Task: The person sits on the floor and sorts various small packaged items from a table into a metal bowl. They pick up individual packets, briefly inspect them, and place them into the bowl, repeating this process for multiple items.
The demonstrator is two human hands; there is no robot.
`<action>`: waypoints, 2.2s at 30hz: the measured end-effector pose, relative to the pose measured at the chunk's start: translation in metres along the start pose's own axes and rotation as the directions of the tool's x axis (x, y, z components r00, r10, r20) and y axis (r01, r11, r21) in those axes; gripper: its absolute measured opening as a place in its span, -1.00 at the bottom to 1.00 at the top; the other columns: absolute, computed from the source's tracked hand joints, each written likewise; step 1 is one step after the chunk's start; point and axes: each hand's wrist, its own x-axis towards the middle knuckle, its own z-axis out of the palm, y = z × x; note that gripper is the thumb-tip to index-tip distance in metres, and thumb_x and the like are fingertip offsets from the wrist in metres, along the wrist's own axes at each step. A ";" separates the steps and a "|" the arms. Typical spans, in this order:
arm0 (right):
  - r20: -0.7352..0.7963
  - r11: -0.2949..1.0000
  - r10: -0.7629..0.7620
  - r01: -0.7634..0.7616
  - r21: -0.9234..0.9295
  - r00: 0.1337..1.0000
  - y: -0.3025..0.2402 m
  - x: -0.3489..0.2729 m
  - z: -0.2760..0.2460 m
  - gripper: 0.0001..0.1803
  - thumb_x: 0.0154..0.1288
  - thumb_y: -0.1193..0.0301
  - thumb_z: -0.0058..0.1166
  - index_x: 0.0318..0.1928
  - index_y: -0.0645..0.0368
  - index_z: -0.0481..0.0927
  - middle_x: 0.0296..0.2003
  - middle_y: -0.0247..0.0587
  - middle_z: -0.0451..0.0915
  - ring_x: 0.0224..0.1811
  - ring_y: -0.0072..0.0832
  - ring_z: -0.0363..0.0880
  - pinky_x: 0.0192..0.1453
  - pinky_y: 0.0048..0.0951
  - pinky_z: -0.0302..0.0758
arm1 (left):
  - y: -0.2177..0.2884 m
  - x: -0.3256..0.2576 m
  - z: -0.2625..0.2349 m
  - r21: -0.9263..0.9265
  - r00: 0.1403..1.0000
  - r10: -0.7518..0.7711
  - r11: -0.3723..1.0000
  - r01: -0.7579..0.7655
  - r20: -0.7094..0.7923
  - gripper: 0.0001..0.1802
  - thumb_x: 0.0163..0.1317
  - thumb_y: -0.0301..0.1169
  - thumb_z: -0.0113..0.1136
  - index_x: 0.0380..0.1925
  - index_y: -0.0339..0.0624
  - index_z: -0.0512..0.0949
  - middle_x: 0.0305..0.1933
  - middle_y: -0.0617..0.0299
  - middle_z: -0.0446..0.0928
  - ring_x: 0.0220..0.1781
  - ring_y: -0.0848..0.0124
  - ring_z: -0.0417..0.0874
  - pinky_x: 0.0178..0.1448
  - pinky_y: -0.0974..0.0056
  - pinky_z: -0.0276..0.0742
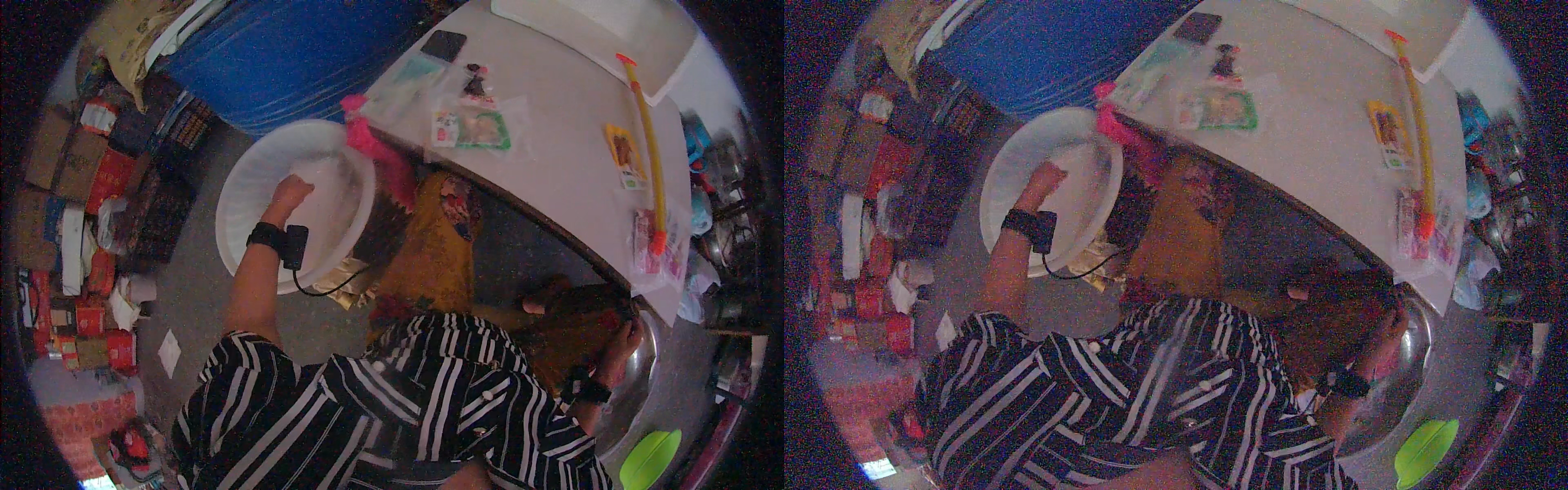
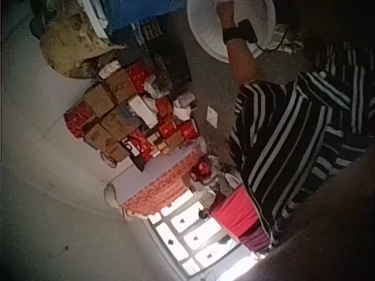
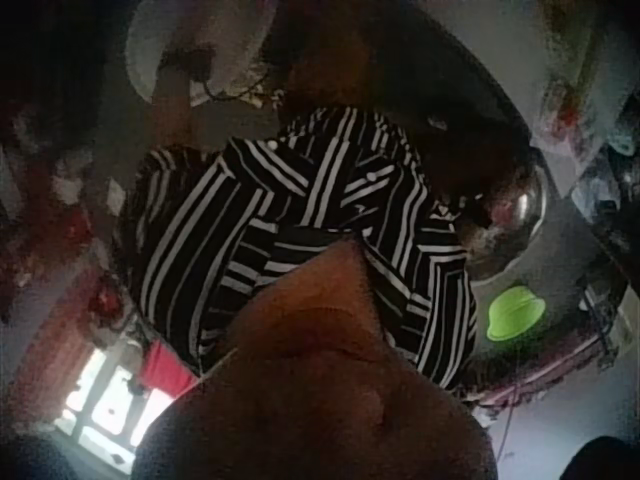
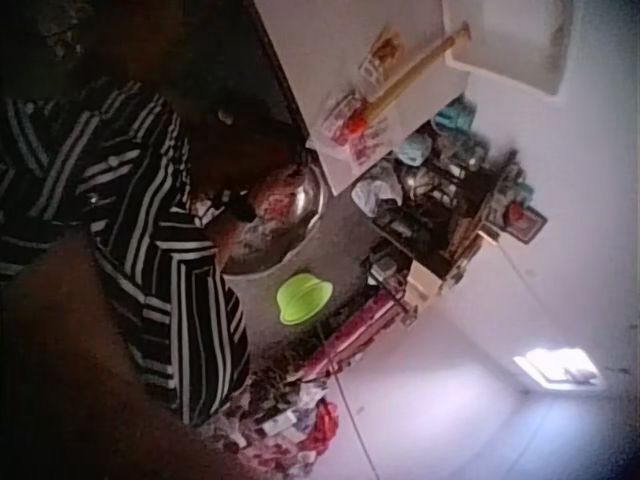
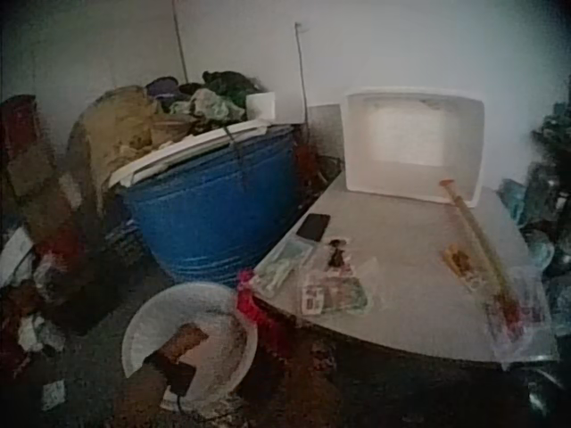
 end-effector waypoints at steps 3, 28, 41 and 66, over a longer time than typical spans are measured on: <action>0.008 0.919 0.039 -0.039 0.392 0.999 0.013 -0.006 -0.003 -0.63 0.15 0.34 -0.22 -0.06 0.28 0.23 -0.07 -0.07 0.28 -0.02 -0.28 0.22 0.09 -0.37 0.11 | -0.003 -0.006 0.010 0.201 0.990 0.014 0.979 -0.042 0.140 -0.61 -0.17 -0.14 0.09 -0.59 -0.33 0.43 -0.64 0.12 0.43 -0.59 0.35 0.45 -0.47 0.33 0.35; -0.266 0.906 0.139 -0.014 0.424 0.954 -0.015 -0.001 0.000 -0.86 0.00 0.51 -0.14 -0.37 0.29 0.39 -0.34 -0.21 0.40 -0.29 -0.48 0.35 -0.14 -0.50 0.28 | 0.009 -0.023 -0.012 0.409 0.792 0.554 0.805 -0.430 -0.257 -0.86 -0.14 -0.41 -0.07 -0.65 -0.28 0.37 -0.53 0.04 0.36 -0.45 0.13 0.38 -0.37 0.16 0.30; 0.468 0.689 -0.125 -0.263 0.675 0.875 -0.138 0.007 0.068 -0.77 0.10 0.38 -0.15 -0.23 0.21 0.33 -0.33 -0.31 0.40 -0.26 -0.53 0.37 -0.24 -0.55 0.32 | 0.216 -0.134 0.035 0.522 0.186 0.978 0.206 -0.828 -0.091 -0.92 -0.30 -0.41 -0.03 -0.75 -0.14 0.32 -0.63 0.16 0.27 -0.53 0.18 0.33 -0.41 0.18 0.25; 0.806 0.640 -0.285 -0.523 0.563 0.519 -0.160 -0.013 0.121 -0.89 0.07 0.38 -0.10 -0.44 0.15 0.40 -0.49 -0.40 0.44 -0.49 -0.69 0.33 -0.46 -0.69 0.27 | 0.250 -0.189 0.103 -0.508 0.529 0.842 0.503 -0.700 0.104 -0.73 -0.09 -0.32 0.09 -0.44 -0.25 0.35 -0.43 0.17 0.38 -0.35 0.37 0.40 -0.26 0.34 0.32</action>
